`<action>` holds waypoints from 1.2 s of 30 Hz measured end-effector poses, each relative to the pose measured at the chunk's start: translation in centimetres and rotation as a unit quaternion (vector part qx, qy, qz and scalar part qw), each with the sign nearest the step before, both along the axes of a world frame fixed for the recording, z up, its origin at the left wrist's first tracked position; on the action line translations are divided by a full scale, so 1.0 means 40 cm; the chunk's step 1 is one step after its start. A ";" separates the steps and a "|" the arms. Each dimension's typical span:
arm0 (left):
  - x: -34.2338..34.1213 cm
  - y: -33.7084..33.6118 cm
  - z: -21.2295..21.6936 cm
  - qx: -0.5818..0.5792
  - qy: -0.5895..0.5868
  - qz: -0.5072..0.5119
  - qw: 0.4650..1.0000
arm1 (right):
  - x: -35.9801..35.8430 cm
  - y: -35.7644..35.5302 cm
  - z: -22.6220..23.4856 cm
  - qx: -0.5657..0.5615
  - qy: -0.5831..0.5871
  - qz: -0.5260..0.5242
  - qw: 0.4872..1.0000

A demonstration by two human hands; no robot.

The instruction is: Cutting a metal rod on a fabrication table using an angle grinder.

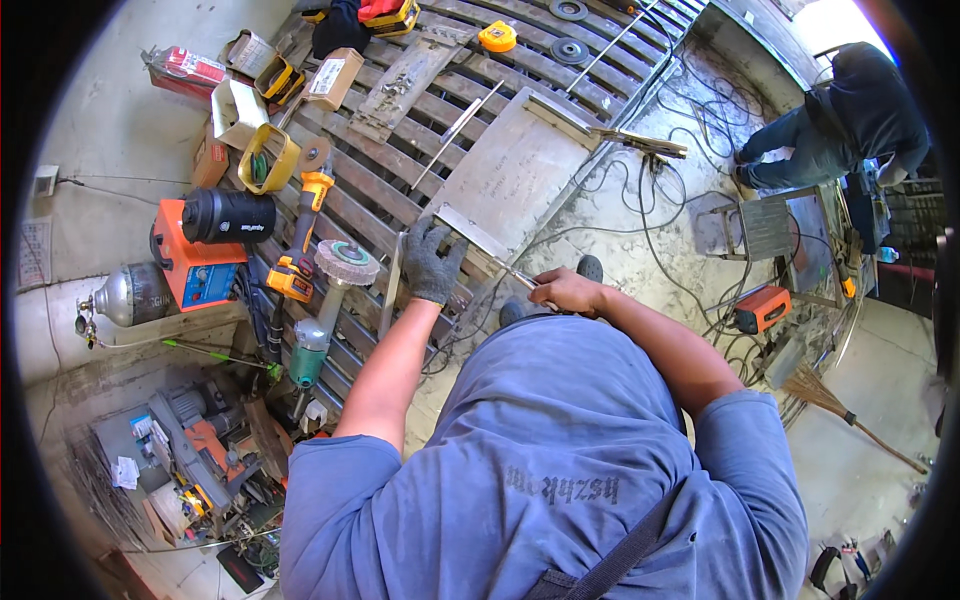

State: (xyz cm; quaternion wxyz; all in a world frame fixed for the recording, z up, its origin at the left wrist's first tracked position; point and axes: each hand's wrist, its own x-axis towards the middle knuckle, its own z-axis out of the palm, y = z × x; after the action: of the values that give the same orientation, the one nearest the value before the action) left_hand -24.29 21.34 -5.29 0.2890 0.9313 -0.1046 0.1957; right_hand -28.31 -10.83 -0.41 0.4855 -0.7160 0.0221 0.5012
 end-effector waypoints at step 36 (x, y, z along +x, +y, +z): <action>-0.010 0.003 -0.004 -0.004 0.026 0.020 0.999 | -0.059 0.114 -0.055 -0.158 -0.263 0.113 0.945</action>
State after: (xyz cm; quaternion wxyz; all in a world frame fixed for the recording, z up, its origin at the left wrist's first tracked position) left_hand -24.70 21.45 -5.44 0.2910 0.9368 -0.0782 0.1779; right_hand -30.68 -6.29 -2.60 0.2949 -0.8876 -0.1092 0.3366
